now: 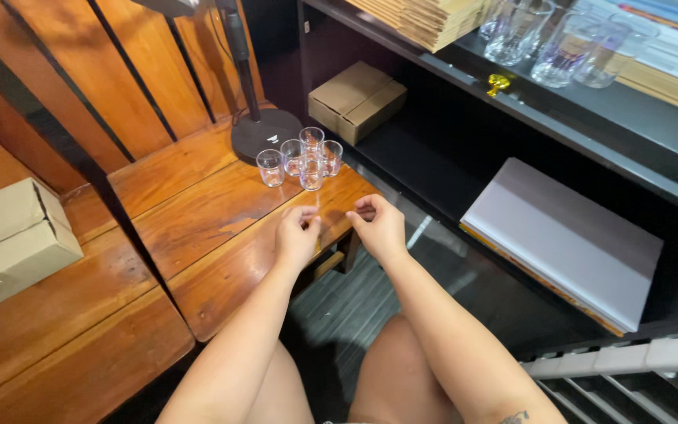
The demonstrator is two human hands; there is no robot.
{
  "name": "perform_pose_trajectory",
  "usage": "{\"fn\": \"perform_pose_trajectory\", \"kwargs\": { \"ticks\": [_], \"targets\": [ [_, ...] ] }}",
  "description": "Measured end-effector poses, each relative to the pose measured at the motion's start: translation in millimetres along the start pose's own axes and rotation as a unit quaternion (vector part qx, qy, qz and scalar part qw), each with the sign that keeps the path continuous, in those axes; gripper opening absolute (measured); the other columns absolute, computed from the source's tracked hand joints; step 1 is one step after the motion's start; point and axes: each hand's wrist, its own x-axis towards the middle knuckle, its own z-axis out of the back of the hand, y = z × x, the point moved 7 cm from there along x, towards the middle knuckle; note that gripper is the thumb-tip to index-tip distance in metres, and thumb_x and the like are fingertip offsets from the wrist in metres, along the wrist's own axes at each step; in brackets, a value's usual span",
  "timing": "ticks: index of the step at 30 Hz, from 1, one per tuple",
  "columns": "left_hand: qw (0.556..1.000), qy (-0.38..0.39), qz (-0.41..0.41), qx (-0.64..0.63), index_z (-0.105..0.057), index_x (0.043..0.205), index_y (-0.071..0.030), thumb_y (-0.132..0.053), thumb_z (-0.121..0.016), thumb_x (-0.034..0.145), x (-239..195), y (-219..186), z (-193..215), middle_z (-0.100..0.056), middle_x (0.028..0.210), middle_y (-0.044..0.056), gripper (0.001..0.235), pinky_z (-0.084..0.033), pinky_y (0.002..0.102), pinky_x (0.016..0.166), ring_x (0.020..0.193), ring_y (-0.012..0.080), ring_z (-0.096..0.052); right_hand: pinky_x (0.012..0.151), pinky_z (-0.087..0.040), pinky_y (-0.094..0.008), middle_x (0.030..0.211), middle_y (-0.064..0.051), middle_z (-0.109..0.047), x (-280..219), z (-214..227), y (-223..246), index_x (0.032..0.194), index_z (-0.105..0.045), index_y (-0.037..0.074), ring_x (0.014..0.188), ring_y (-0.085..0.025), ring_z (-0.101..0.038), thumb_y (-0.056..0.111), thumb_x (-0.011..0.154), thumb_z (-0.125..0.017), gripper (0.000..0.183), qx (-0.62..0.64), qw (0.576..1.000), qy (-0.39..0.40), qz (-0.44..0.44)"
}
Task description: The person opens a cardboard box containing small glasses, removes them one by one, and places them on a wooden bench. They then move the glasses to a nearby shelf.
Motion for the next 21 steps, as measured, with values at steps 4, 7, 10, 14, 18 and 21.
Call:
{"fn": "perform_pose_trajectory", "kwargs": {
  "ticks": [4, 7, 10, 14, 18, 21],
  "targets": [
    [0.997, -0.047, -0.064, -0.009, -0.074, 0.104, -0.006, -0.004, -0.081, 0.082, 33.2, 20.0, 10.0, -0.064, 0.102, 0.010, 0.023, -0.064, 0.031, 0.084, 0.097, 0.0297, -0.074, 0.079, -0.062, -0.029, 0.094, -0.009, -0.077, 9.7, -36.0, -22.8, 0.103, -0.073, 0.010, 0.088, -0.018, -0.078, 0.009, 0.077, -0.089, 0.030, -0.007, 1.000, 0.009, -0.008],
    [0.993, -0.053, -0.104, -0.003, -0.071, 0.111, -0.001, 0.000, -0.082, 0.080, 46.9, 8.7, 13.8, -0.062, 0.100, 0.017, 0.033, -0.066, 0.034, 0.077, 0.091, 0.0357, -0.073, 0.084, -0.062, -0.031, 0.101, -0.011, -0.076, 18.6, -54.7, -28.7, 0.116, -0.070, 0.010, 0.093, -0.018, -0.078, 0.014, 0.077, -0.091, 0.045, -0.015, 0.999, 0.011, -0.035],
    [0.991, -0.056, -0.124, 0.007, -0.069, 0.116, 0.000, -0.002, -0.082, 0.081, 56.5, 2.6, 9.4, -0.064, 0.104, 0.020, 0.037, -0.066, 0.033, 0.067, 0.089, 0.0344, -0.075, 0.087, -0.062, -0.031, 0.106, -0.010, -0.076, 28.4, -69.1, -35.3, 0.126, -0.066, 0.012, 0.097, -0.017, -0.077, 0.023, 0.085, -0.086, 0.047, -0.013, 0.998, -0.003, -0.066],
    [0.994, -0.053, -0.091, 0.037, -0.069, 0.120, -0.004, -0.010, -0.082, 0.084, 63.1, 9.6, 2.5, -0.069, 0.109, 0.018, 0.039, -0.066, 0.034, 0.067, 0.086, 0.0303, -0.077, 0.093, -0.060, -0.034, 0.114, -0.014, -0.074, 43.6, -88.5, -44.9, 0.132, -0.062, 0.007, 0.104, -0.020, -0.076, 0.019, 0.087, -0.085, 0.052, 0.024, 0.997, -0.017, -0.075],
    [0.992, -0.048, -0.055, 0.107, -0.069, 0.128, -0.015, -0.026, -0.083, 0.084, 67.0, 11.9, 4.1, -0.074, 0.112, 0.010, 0.048, -0.064, 0.041, 0.082, 0.092, 0.0269, -0.076, 0.100, -0.058, -0.035, 0.127, -0.012, -0.072, 53.5, -99.5, -36.0, 0.135, -0.060, 0.010, 0.116, -0.021, -0.072, 0.018, 0.085, -0.086, 0.057, 0.006, 0.997, -0.024, -0.073],
    [0.991, 0.001, 0.009, 0.130, -0.065, 0.137, -0.019, -0.035, -0.076, 0.089, 61.6, -1.4, 10.6, -0.074, 0.122, 0.007, 0.052, -0.060, 0.040, 0.091, 0.100, 0.0248, -0.075, 0.111, -0.051, -0.040, 0.137, -0.010, -0.069, 53.9, -101.0, -16.8, 0.137, -0.059, 0.014, 0.128, -0.022, -0.065, 0.017, 0.083, -0.086, 0.061, -0.046, 0.998, -0.023, -0.041]
  ]
}}
